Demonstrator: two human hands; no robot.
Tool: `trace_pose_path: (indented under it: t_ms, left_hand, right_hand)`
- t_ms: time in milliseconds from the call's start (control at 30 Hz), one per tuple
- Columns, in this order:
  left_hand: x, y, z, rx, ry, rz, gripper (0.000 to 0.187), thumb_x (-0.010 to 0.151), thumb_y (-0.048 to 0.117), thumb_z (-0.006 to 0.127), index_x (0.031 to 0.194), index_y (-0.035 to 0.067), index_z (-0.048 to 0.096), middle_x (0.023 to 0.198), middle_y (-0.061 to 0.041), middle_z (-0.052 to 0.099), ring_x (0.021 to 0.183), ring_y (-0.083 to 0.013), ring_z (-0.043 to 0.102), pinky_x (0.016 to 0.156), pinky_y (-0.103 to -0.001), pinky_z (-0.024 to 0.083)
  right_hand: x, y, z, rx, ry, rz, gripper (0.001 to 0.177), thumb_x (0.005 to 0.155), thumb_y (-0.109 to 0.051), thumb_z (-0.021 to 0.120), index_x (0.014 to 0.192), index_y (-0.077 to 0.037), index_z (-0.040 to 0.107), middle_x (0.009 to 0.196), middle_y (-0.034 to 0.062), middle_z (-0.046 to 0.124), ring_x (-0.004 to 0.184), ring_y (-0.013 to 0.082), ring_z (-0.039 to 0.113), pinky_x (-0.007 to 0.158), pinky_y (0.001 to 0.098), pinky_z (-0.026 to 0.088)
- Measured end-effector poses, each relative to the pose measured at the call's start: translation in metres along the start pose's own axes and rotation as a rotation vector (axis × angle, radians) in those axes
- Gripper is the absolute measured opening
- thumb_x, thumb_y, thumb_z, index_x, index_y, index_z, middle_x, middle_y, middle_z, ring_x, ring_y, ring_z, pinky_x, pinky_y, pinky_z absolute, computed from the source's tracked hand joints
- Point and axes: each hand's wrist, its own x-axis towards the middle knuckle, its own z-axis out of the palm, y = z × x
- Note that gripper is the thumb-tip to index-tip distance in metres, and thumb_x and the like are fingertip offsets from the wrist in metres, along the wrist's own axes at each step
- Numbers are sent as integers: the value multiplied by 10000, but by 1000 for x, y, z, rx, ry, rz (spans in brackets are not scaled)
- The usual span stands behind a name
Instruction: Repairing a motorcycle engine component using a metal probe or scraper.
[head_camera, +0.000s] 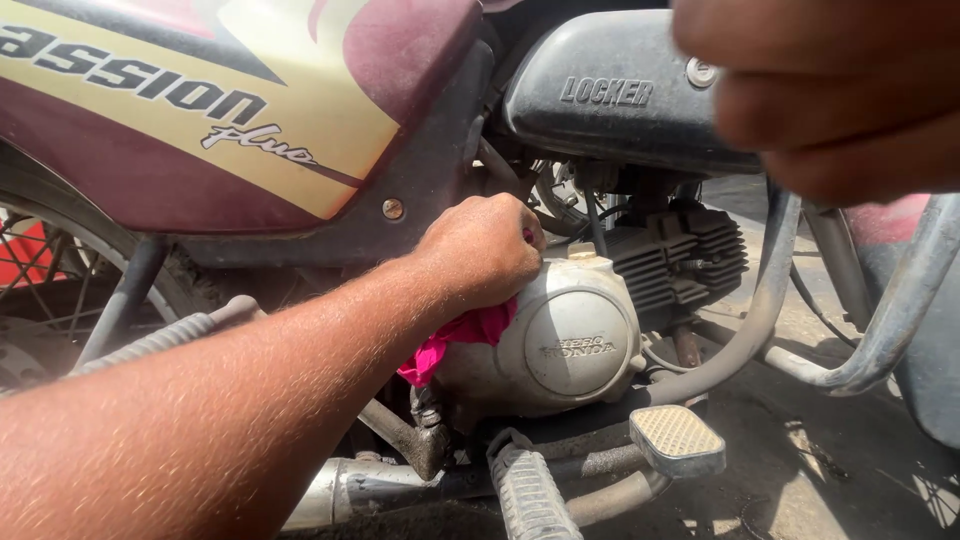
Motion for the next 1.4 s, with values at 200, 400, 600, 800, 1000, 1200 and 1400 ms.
trace_pose_path:
  t_ms: [200, 400, 600, 800, 1000, 1200, 1400]
  left_hand:
    - [-20, 2, -2, -86, 77, -110, 327, 795, 169, 685, 1106, 151, 787, 1074, -187, 757, 1039, -345, 730, 941, -456, 562]
    - [-24, 8, 0, -117, 128, -184, 338, 795, 177, 696, 1108, 65, 760, 1073, -223, 753, 1043, -350, 737, 932, -453, 574]
    - [-35, 5, -13, 84, -27, -218, 389, 845, 243, 719, 1163, 18, 716, 1144, -262, 706, 1089, -393, 702, 925, -488, 571]
    - [-36, -7, -15, 48, -41, -189, 434, 838, 266, 734, 1178, 1, 688, 1136, -249, 721, 1058, -366, 737, 888, -456, 609]
    - [-30, -7, -8, 65, -63, -128, 465, 817, 305, 770, 1179, 25, 689, 1139, -229, 717, 1065, -353, 725, 892, -453, 597]
    - [-29, -10, -8, 59, -22, -134, 417, 828, 274, 756, 1145, 8, 713, 1130, -242, 721, 1065, -375, 720, 890, -473, 588]
    - [-31, -15, 3, 36, 10, -64, 530, 764, 403, 819, 1115, 17, 721, 1065, -227, 749, 1040, -354, 734, 899, -453, 580]
  right_hand:
    - [72, 22, 76, -264, 87, 65, 548, 1105, -383, 416, 1065, 42, 760, 769, 181, 639, 679, 226, 614, 613, 354, 561]
    - [79, 53, 93, -501, 203, 109, 392, 1032, -301, 601, 1122, 34, 784, 863, 189, 755, 759, 254, 726, 686, 357, 591]
    - [80, 67, 117, -500, 36, 49, 378, 902, -321, 673, 1102, -31, 810, 940, 156, 812, 857, 196, 810, 808, 327, 645]
    - [79, 46, 157, -682, 69, 240, 353, 987, -253, 616, 1088, 18, 819, 959, 190, 787, 824, 244, 810, 798, 367, 657]
    - [80, 58, 150, -383, 127, 273, 354, 984, -191, 551, 1059, 69, 780, 898, 198, 814, 737, 230, 792, 735, 369, 654]
    - [76, 27, 182, -598, 98, 340, 416, 1039, -251, 507, 1042, 66, 778, 860, 177, 781, 714, 236, 730, 715, 388, 643]
    - [85, 48, 158, -1038, -96, 140, 341, 1008, -255, 546, 1126, -42, 784, 848, 130, 776, 730, 172, 734, 748, 351, 601]
